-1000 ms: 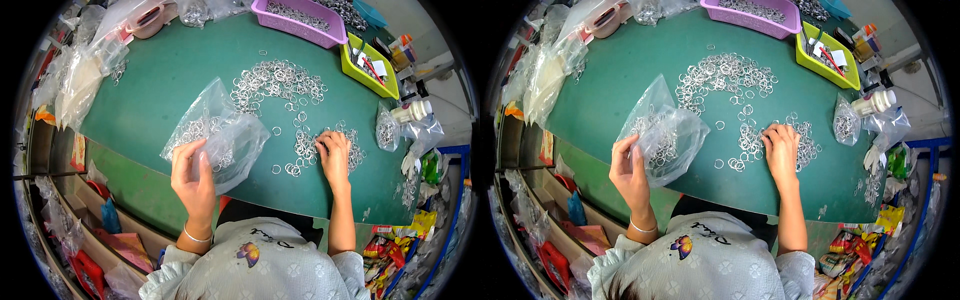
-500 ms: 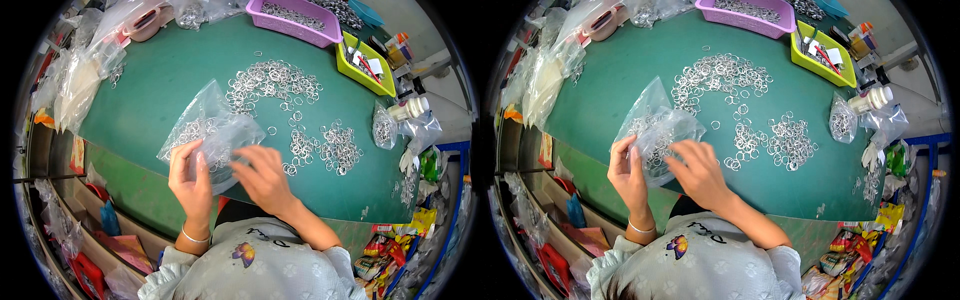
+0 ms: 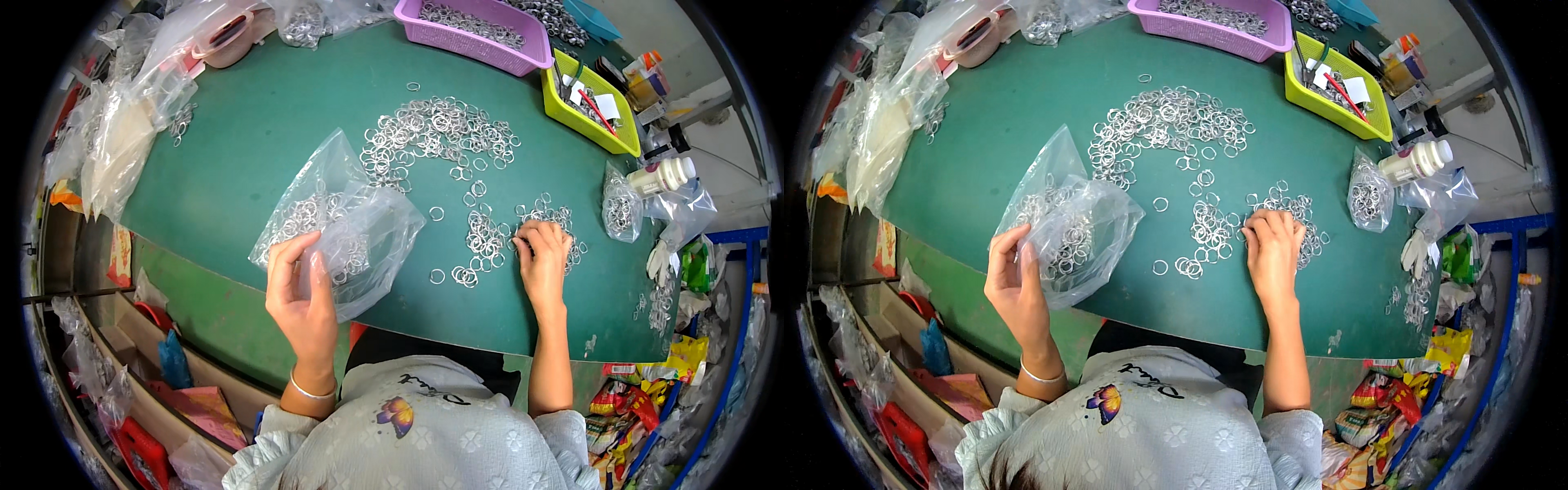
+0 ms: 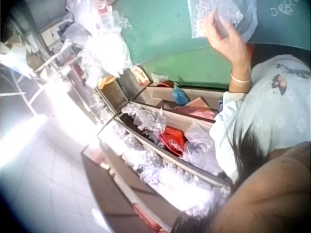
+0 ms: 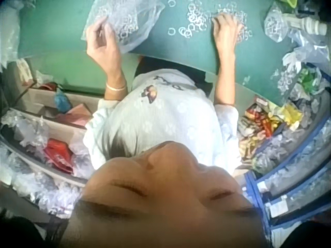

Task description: The person sorts small metal rings by picking them up by hand from a pile on a workbench and placing them into a clear plastic bag.

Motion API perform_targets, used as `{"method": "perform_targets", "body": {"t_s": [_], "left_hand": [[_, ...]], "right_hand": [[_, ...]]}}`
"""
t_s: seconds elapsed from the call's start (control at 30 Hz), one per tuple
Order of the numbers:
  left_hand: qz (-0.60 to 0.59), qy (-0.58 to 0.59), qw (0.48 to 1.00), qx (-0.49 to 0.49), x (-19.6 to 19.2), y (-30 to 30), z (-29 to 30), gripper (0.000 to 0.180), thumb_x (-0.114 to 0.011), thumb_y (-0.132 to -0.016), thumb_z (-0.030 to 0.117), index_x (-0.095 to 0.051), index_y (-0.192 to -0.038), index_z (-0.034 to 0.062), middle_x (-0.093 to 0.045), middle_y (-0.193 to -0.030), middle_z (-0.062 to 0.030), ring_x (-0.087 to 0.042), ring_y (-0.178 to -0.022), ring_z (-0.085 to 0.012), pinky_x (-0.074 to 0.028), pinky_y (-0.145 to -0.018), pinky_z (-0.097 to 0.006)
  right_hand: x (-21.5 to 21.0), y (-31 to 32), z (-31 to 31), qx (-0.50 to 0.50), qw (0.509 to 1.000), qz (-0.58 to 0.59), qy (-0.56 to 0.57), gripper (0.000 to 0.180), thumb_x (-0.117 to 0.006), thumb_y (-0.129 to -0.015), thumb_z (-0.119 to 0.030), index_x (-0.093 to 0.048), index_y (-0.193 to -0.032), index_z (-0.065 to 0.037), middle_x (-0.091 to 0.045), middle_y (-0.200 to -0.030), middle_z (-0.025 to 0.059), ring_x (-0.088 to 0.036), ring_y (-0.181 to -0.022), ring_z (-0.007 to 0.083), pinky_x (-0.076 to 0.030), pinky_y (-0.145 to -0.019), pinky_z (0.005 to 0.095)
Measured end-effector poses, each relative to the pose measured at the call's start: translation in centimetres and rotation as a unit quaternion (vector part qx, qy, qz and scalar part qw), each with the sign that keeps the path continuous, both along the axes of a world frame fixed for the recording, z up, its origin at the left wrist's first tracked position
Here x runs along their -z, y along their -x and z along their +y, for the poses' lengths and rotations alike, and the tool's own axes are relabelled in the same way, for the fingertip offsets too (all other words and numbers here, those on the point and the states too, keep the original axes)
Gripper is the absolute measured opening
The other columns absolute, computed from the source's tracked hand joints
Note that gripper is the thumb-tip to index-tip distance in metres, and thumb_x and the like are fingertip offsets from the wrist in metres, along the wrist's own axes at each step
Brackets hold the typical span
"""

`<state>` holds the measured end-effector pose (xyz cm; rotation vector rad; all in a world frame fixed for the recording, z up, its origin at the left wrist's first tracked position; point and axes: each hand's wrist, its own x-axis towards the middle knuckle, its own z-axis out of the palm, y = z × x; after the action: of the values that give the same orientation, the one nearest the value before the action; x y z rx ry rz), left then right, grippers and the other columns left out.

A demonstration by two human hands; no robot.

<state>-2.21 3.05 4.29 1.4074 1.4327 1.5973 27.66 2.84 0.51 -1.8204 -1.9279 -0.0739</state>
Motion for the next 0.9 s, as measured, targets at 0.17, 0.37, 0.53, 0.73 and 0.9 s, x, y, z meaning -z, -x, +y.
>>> {"method": "perform_targets", "body": {"t_s": [0.17,0.37,0.53,0.73,0.9], "left_hand": [[-0.002,0.0,1.0,0.002,0.0,0.1,-0.1,0.022,-0.052,-0.085,-0.007,-0.06,-0.105,-0.0046,-0.054,-0.101,-0.0087,-0.053,-0.095,-0.0155,-0.042,-0.086,-0.026],[-0.002,-0.003,1.0,0.007,0.0,0.0,0.0,0.021,-0.053,-0.085,-0.007,-0.06,-0.105,-0.0043,-0.054,-0.101,-0.0088,-0.052,-0.095,-0.0153,-0.042,-0.087,-0.026],[0.021,-0.009,1.0,0.002,0.3,0.3,-0.2,0.021,-0.053,-0.086,-0.007,-0.06,-0.105,-0.005,-0.054,-0.101,-0.0083,-0.052,-0.095,-0.0146,-0.041,-0.087,-0.026],[0.01,-0.007,1.0,0.009,-0.3,-0.3,0.0,0.021,-0.051,-0.087,-0.007,-0.058,-0.106,-0.0069,-0.053,-0.103,-0.0071,-0.051,-0.095,-0.0129,-0.04,-0.087,-0.024],[0.002,-0.007,1.0,-0.009,0.0,0.3,-0.5,0.022,-0.053,-0.085,-0.008,-0.06,-0.106,-0.0044,-0.054,-0.1,-0.0083,-0.053,-0.094,-0.0155,-0.041,-0.088,-0.026]], "right_hand": [[-0.6,0.5,-1.2,0.013,1.0,0.007,0.007,0.011,-0.07,-0.074,-0.004,-0.063,-0.081,-0.004,-0.061,-0.09,0.0036,-0.052,-0.087,0.0227,-0.035,-0.081,0.0365],[0.2,0.9,-1.4,0.003,1.0,-0.017,-0.004,0.012,-0.069,-0.074,-0.003,-0.062,-0.084,-0.004,-0.059,-0.092,0.0047,-0.052,-0.087,0.023,-0.034,-0.082,0.0376],[-2.7,5.2,-1.6,-0.043,0.99,0.102,-0.082,0.013,-0.069,-0.074,-0.004,-0.061,-0.085,-0.004,-0.06,-0.095,0.008,-0.054,-0.093,0.0259,-0.036,-0.083,0.0385],[-3.9,13.5,-0.6,-0.24,0.952,0.176,-0.066,0.015,-0.067,-0.074,-0.004,-0.063,-0.089,-0.004,-0.061,-0.093,0.0083,-0.056,-0.094,0.0273,-0.038,-0.082,0.0412],[-3.0,7.1,-0.3,-0.126,0.984,0.119,-0.033,0.018,-0.067,-0.074,-0.003,-0.064,-0.092,-0.003,-0.061,-0.094,0.0094,-0.056,-0.097,0.0265,-0.038,-0.084,0.041]]}}
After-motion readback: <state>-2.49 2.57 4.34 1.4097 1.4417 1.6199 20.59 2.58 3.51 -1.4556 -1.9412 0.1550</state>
